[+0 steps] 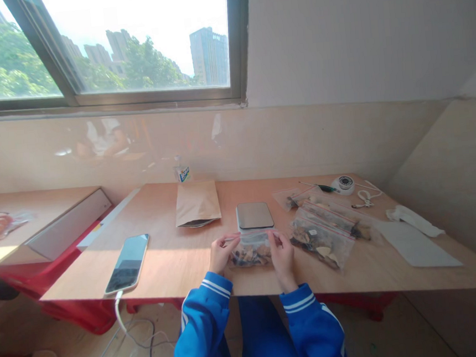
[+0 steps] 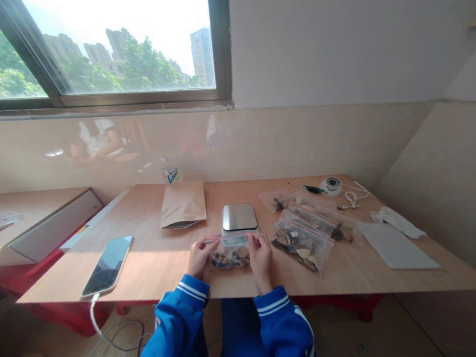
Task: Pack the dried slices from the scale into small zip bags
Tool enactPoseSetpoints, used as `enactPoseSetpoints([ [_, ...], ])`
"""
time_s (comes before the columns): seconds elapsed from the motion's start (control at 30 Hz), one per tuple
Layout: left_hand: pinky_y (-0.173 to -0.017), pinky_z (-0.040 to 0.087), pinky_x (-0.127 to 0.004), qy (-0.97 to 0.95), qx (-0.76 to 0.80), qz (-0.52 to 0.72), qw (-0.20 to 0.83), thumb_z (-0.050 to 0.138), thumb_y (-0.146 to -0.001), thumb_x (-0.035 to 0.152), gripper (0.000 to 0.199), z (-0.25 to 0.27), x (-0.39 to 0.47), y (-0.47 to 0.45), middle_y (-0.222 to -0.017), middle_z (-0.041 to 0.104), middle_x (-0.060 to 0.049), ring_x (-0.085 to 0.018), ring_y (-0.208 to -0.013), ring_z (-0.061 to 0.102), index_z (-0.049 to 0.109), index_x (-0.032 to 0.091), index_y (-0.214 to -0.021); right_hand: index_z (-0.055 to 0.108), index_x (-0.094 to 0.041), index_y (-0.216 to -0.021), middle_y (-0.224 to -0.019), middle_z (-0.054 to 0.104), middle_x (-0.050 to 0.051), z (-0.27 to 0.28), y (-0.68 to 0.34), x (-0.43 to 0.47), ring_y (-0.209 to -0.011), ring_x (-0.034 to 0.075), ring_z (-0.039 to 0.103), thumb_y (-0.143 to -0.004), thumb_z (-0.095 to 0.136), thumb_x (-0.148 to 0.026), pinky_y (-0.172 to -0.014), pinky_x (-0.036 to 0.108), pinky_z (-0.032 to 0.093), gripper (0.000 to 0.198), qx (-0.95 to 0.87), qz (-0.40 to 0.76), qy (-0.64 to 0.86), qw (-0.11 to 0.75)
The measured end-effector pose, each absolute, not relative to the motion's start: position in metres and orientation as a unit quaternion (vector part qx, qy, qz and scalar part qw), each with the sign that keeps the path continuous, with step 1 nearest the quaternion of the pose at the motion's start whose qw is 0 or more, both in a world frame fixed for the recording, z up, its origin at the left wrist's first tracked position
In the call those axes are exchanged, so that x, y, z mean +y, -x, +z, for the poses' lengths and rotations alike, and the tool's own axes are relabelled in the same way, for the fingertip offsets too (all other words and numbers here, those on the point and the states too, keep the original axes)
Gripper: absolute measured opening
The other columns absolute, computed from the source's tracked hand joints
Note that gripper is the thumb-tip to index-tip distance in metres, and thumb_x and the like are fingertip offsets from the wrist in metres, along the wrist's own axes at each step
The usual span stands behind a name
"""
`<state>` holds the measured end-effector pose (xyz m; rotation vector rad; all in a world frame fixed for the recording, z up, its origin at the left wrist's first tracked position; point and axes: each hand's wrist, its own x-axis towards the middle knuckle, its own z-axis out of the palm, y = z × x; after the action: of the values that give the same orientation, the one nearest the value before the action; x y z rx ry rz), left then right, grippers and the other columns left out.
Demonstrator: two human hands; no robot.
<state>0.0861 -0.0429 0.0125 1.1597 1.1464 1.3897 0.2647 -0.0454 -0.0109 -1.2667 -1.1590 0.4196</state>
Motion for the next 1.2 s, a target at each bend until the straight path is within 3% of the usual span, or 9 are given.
enactPoseSetpoints([
  [0.17, -0.086, 0.050, -0.033, -0.466, 0.466, 0.574, 0.486, 0.078, -0.063, 0.037, 0.025, 0.0141, -0.0436, -0.0867, -0.099, 0.074, -0.013, -0.026, -0.097, 0.067, 0.074, 0.014, -0.073, 0.068, -0.017, -0.082, -0.083, 0.064, 0.006, -0.0101, -0.2644, -0.0460, -0.078, 0.018, 0.057, -0.087, 0.053, -0.051, -0.077, 0.032, 0.045, 0.037, -0.505, 0.179, 0.551, 0.640],
  [0.4, -0.074, 0.051, -0.028, -0.472, 0.462, 0.560, 0.500, 0.077, -0.066, 0.041, 0.032, 0.0141, -0.0438, -0.0874, -0.093, 0.075, -0.009, -0.022, -0.084, 0.067, 0.073, 0.014, -0.083, 0.066, -0.016, -0.085, -0.088, 0.068, 0.008, -0.0052, -0.2623, -0.0492, -0.087, 0.020, 0.062, -0.086, 0.053, -0.050, -0.080, 0.033, 0.048, 0.036, -0.472, 0.250, 0.531, 0.658],
  [0.5, -0.069, 0.050, -0.026, -0.473, 0.461, 0.546, 0.516, 0.077, -0.065, 0.042, 0.037, 0.0130, -0.0434, -0.0876, -0.083, 0.074, -0.007, -0.019, -0.077, 0.066, 0.074, 0.014, -0.088, 0.065, -0.017, -0.098, -0.096, 0.069, 0.008, -0.0049, -0.2618, -0.0501, -0.091, 0.021, 0.063, -0.084, 0.056, -0.049, -0.081, 0.034, 0.050, 0.036, -0.447, 0.312, 0.509, 0.666],
  [0.63, -0.066, 0.049, -0.025, -0.476, 0.466, 0.536, 0.518, 0.078, -0.064, 0.042, 0.033, 0.0119, -0.0435, -0.0873, -0.076, 0.073, -0.005, -0.017, -0.072, 0.065, 0.074, 0.014, -0.082, 0.057, -0.017, -0.121, -0.098, 0.069, 0.008, -0.0052, -0.2618, -0.0499, -0.088, 0.020, 0.066, -0.081, 0.061, -0.047, -0.080, 0.034, 0.052, 0.050, -0.430, 0.370, 0.487, 0.664],
  [0.83, -0.063, 0.049, -0.025, -0.475, 0.469, 0.541, 0.511, 0.078, -0.062, 0.044, 0.033, 0.0148, -0.0455, -0.0873, -0.074, 0.072, -0.006, -0.018, -0.070, 0.065, 0.074, 0.015, -0.077, 0.067, -0.016, -0.090, -0.090, 0.072, 0.008, -0.0053, -0.2613, -0.0490, -0.086, 0.022, 0.066, -0.078, 0.064, -0.048, -0.081, 0.037, 0.052, 0.034, -0.457, 0.362, 0.486, 0.651],
  [1.2, -0.061, 0.048, -0.025, -0.474, 0.489, 0.558, 0.474, 0.078, -0.062, 0.044, 0.034, 0.0128, -0.0455, -0.0888, -0.071, 0.072, -0.005, -0.018, -0.068, 0.064, 0.075, 0.014, -0.078, 0.068, -0.016, -0.083, -0.084, 0.069, 0.006, -0.0098, -0.2634, -0.0465, -0.083, 0.021, 0.064, -0.079, 0.063, -0.047, -0.080, 0.036, 0.050, 0.031, -0.477, 0.302, 0.516, 0.644],
])
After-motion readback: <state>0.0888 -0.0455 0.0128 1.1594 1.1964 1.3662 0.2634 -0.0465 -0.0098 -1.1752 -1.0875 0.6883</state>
